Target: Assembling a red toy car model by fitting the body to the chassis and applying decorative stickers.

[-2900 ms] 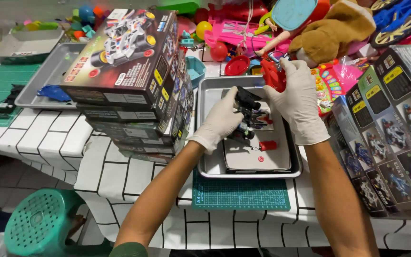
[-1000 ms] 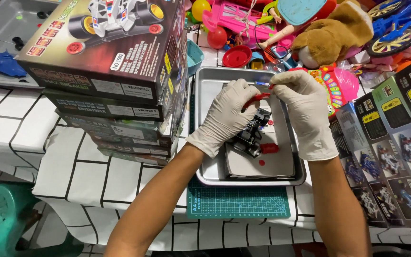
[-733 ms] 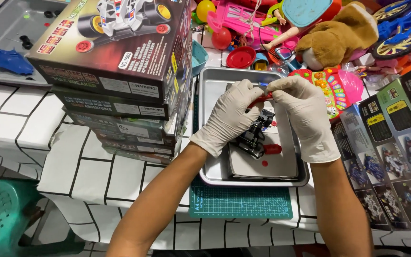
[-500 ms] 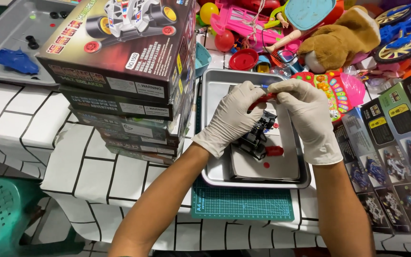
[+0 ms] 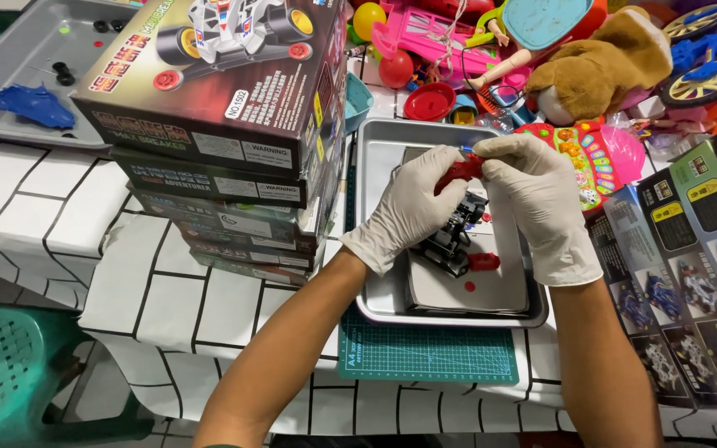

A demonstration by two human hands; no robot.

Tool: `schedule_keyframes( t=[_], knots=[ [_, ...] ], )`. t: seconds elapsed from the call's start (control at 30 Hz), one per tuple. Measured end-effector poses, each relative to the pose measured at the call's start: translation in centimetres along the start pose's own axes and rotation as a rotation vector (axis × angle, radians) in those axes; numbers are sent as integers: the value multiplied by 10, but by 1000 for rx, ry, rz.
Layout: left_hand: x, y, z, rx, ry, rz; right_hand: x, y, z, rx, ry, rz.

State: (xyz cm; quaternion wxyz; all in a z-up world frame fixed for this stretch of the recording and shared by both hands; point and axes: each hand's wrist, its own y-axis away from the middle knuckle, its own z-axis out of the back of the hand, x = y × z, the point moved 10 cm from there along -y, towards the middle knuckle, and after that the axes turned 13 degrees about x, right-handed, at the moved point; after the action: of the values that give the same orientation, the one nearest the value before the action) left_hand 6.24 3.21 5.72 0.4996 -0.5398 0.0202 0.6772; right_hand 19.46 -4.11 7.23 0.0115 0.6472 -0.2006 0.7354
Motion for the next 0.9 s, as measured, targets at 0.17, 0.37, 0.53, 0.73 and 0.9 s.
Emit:
schedule_keyframes(
  t=[0.17,0.37,0.53,0.73,0.9],
  knots=[
    [-17,5,12,34,127,88,-2,-1,3,16,0,10],
    [-30,9,18,3,263,86,11,2,-6,7,-1,6],
    [-40,8,23,-15,300,39,13,0,-5,-6,-9,16],
    [-42,2,19,-6,332,15,3,-1,-2,-18,-17,1],
    [-40,3,17,-8,344,-4,3,-2,-6,-8,18,9]
  ],
)
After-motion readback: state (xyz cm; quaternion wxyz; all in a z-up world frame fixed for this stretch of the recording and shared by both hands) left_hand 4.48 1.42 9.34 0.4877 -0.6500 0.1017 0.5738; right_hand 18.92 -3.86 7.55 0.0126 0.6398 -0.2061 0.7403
